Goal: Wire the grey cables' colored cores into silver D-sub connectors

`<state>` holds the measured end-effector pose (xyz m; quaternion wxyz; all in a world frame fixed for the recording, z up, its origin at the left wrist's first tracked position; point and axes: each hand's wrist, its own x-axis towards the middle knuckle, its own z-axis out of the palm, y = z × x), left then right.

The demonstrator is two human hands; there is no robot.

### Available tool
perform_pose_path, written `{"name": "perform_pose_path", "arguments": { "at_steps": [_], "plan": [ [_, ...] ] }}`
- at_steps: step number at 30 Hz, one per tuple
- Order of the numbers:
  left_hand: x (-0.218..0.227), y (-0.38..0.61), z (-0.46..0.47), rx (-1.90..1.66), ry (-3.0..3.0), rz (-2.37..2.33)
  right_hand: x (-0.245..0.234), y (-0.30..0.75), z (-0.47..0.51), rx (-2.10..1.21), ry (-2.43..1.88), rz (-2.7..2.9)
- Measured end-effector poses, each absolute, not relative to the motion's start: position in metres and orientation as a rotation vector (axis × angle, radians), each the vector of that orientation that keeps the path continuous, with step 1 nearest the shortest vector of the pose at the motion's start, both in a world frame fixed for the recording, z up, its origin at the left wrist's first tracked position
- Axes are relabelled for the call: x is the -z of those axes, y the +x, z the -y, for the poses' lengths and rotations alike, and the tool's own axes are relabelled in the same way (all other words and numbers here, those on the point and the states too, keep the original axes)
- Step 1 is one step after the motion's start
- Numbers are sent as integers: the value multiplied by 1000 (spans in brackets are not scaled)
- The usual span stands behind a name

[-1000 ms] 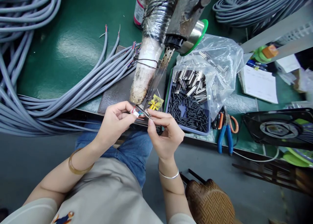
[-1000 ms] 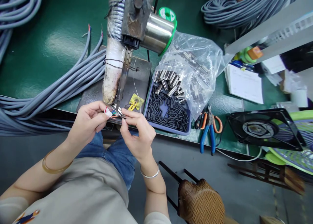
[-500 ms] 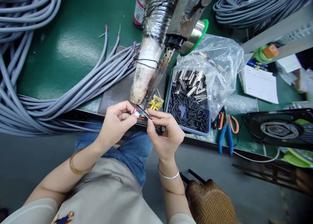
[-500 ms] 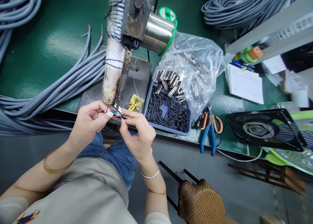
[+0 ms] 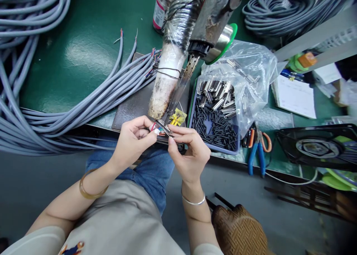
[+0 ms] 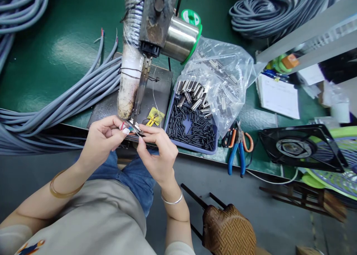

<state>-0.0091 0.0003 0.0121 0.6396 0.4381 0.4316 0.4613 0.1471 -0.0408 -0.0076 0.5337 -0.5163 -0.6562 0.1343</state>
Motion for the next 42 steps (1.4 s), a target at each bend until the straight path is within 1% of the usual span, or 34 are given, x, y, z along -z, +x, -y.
{"name": "perform_pose_path", "arguments": {
  "at_steps": [10,20,33,42],
  "plan": [
    [-13,-6,1,-1054,988,-1048,5,146,39,-211,-1250,1622],
    [-17,-6,-2,-1089,1000,-1002,5,147,36,-215,-1223,1617],
    [-15,-10,-5,-1002,972,-1025,1,145,37,-93,-1216,1691],
    [-18,-9,-5,-1017,952,-1039,3,145,33,-55,-1208,1701]
  ]
}}
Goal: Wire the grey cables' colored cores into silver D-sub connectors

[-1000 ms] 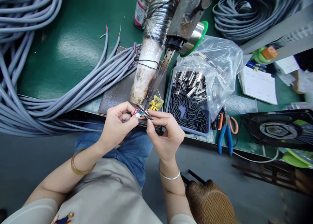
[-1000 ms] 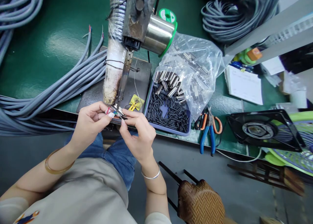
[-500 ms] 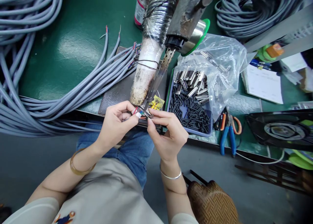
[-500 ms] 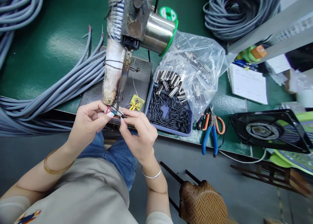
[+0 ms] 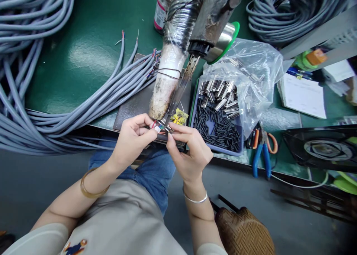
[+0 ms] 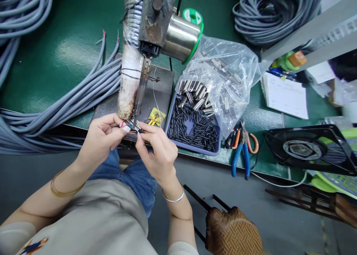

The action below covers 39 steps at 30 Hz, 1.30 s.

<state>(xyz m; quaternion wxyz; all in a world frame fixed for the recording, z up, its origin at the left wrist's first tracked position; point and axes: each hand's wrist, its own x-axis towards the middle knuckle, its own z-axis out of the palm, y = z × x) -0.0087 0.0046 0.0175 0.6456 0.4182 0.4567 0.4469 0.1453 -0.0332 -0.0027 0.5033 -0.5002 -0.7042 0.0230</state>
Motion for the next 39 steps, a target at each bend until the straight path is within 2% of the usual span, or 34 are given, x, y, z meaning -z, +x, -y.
{"name": "perform_pose_path", "arguments": {
  "at_steps": [11,20,27,39],
  "plan": [
    [-13,-11,-5,-978,934,-996,5,146,38,153,-1167,1812],
    [-18,-15,2,-938,901,-954,6,141,46,-348,-1316,1472],
    [-15,-11,5,-1060,898,-1010,11,135,43,-29,-1235,1651],
    [-13,-10,0,-1031,948,-978,8,141,36,-179,-1229,1616]
  ]
}}
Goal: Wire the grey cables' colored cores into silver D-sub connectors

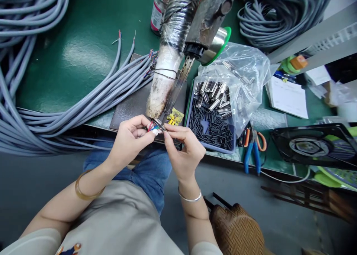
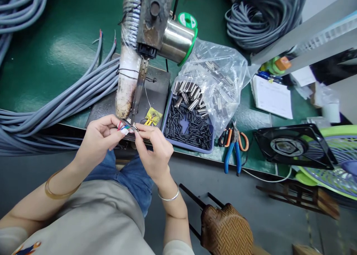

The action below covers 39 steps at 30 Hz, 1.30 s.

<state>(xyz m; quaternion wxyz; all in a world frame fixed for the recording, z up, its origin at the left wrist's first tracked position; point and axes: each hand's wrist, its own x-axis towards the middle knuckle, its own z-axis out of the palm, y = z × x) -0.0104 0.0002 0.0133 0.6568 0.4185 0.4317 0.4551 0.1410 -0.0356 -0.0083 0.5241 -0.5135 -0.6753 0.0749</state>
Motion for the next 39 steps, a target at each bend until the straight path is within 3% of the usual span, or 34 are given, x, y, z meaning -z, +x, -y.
{"name": "perform_pose_path", "arguments": {
  "at_steps": [19,28,39],
  "plan": [
    [-13,-8,-4,-1049,921,-1002,1,140,30,-11,-1200,1679],
    [-14,-11,-4,-991,911,-945,6,140,38,236,-1184,1847],
    [-12,-13,2,-869,781,-987,9,151,51,71,-1084,1293]
  ]
}}
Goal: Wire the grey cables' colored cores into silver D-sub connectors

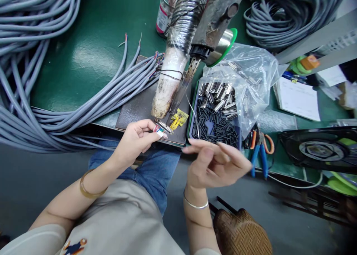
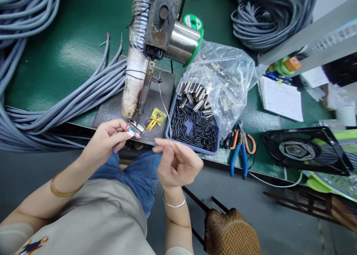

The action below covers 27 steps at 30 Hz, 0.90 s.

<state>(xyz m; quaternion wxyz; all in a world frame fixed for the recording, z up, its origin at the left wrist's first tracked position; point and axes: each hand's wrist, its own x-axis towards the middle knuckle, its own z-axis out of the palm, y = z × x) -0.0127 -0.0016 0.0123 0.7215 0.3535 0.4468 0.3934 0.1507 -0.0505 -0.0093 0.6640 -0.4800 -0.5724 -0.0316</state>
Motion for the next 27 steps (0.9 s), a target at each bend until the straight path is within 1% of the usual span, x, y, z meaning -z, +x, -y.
{"name": "perform_pose_path", "arguments": {
  "at_steps": [4,6,11,15,22,27],
  "plan": [
    [-11,-11,0,-891,759,-995,13,144,46,57,-1223,1603],
    [-10,-9,-1,-917,752,-998,14,142,42,23,-1241,1668],
    [-14,-6,-5,-965,739,-1016,12,140,33,-5,-1206,1646],
    [-21,-5,-7,-992,747,-1000,7,139,31,68,-1171,1663],
    [-18,-10,-7,-902,731,-1021,12,144,34,228,-1132,1816],
    [-16,-9,-7,-894,725,-998,14,145,34,244,-1088,1830]
  ]
}}
